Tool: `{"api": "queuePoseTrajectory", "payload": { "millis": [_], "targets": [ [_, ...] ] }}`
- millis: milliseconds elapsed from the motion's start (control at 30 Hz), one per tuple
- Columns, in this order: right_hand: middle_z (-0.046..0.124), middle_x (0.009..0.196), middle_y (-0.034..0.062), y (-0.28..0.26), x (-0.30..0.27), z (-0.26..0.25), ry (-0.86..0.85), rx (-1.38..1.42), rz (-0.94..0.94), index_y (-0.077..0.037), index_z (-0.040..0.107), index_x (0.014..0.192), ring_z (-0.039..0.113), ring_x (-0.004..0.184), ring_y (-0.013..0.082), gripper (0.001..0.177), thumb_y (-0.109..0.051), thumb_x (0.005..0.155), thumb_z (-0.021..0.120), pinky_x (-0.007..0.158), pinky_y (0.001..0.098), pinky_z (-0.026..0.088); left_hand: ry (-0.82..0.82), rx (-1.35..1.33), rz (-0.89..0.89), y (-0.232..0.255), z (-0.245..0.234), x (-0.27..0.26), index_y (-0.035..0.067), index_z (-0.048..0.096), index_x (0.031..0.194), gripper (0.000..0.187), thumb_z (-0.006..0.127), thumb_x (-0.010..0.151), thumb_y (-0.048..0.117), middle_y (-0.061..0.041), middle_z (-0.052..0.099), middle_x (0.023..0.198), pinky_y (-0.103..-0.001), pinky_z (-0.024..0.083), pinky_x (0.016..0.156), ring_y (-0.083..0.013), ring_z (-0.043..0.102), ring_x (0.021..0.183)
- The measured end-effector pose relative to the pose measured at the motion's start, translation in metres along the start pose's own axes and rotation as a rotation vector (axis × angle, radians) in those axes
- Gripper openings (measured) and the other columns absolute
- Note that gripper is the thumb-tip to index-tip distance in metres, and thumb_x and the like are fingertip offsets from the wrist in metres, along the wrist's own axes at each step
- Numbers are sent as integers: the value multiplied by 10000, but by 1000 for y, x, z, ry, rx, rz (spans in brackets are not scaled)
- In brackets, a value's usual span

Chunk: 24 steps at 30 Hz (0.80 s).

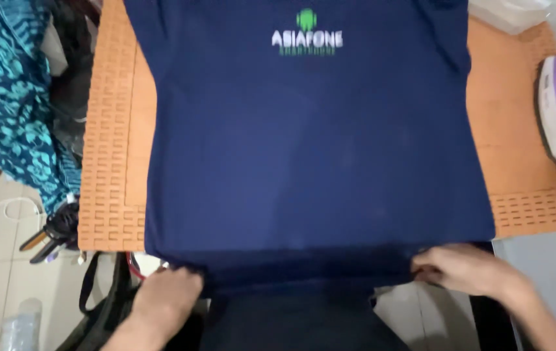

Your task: Ironing a blue t-shirt on a small table using an electric iron

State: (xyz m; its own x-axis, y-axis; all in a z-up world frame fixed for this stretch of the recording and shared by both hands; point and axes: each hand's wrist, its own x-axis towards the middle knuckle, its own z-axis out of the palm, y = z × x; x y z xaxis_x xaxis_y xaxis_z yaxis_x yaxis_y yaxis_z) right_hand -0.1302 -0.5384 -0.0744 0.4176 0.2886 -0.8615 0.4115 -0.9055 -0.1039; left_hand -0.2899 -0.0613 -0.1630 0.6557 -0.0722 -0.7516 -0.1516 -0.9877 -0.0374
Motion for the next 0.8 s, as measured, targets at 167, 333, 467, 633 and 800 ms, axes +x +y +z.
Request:
{"api": "queuePoseTrajectory", "payload": {
  "millis": [167, 333, 467, 633, 800],
  "targets": [
    [732, 1183, -113, -13, 10, 22, 49, 35, -161, -315, 659, 1151, 698, 1081, 148, 212, -331, 941, 632, 847, 318, 492, -122, -76, 120, 12, 3, 4, 170, 629, 1146, 249, 614, 915, 262, -92, 674, 1122, -487, 546, 914, -341, 674, 1071],
    [728, 1387, 41, -31, -78, -44, 245, 257, -866, -116, 638, 1389, 689, 1247, 255, 467, -410, 1025, 645, 987, 398, 540, -178, -555, 840, 3, -127, -75, 195, 594, 1157, 189, 526, 985, 155, 5, 605, 1139, -268, 468, 888, -155, 650, 1049],
    [773, 1195, 32, -18, -88, -88, 859, 106, -702, -140, 728, 1232, 740, 1050, 197, 347, -287, 922, 680, 934, 347, 569, 563, -531, 675, -28, -190, -76, 206, 710, 1115, 216, 677, 957, 350, 7, 733, 1058, -368, 521, 877, -185, 685, 1003],
    [672, 1304, 138, 6, -39, -142, 1276, -496, -257, -81, 680, 1387, 684, 1132, 324, 421, -312, 1036, 652, 909, 458, 561, 1061, -104, 326, -89, -234, -20, 15, 562, 1330, 482, 650, 994, 350, -196, 590, 1340, -523, 458, 1016, -390, 549, 1235],
    [694, 1200, 72, 26, -6, -184, 1328, -909, 297, -115, 620, 1511, 703, 1060, 247, 637, -577, 1072, 611, 776, 359, 643, 1201, -82, 54, -174, -259, 47, -159, 437, 1547, 693, 612, 1152, 383, -418, 504, 1371, -628, 400, 982, -595, 487, 1164]
  ]
}}
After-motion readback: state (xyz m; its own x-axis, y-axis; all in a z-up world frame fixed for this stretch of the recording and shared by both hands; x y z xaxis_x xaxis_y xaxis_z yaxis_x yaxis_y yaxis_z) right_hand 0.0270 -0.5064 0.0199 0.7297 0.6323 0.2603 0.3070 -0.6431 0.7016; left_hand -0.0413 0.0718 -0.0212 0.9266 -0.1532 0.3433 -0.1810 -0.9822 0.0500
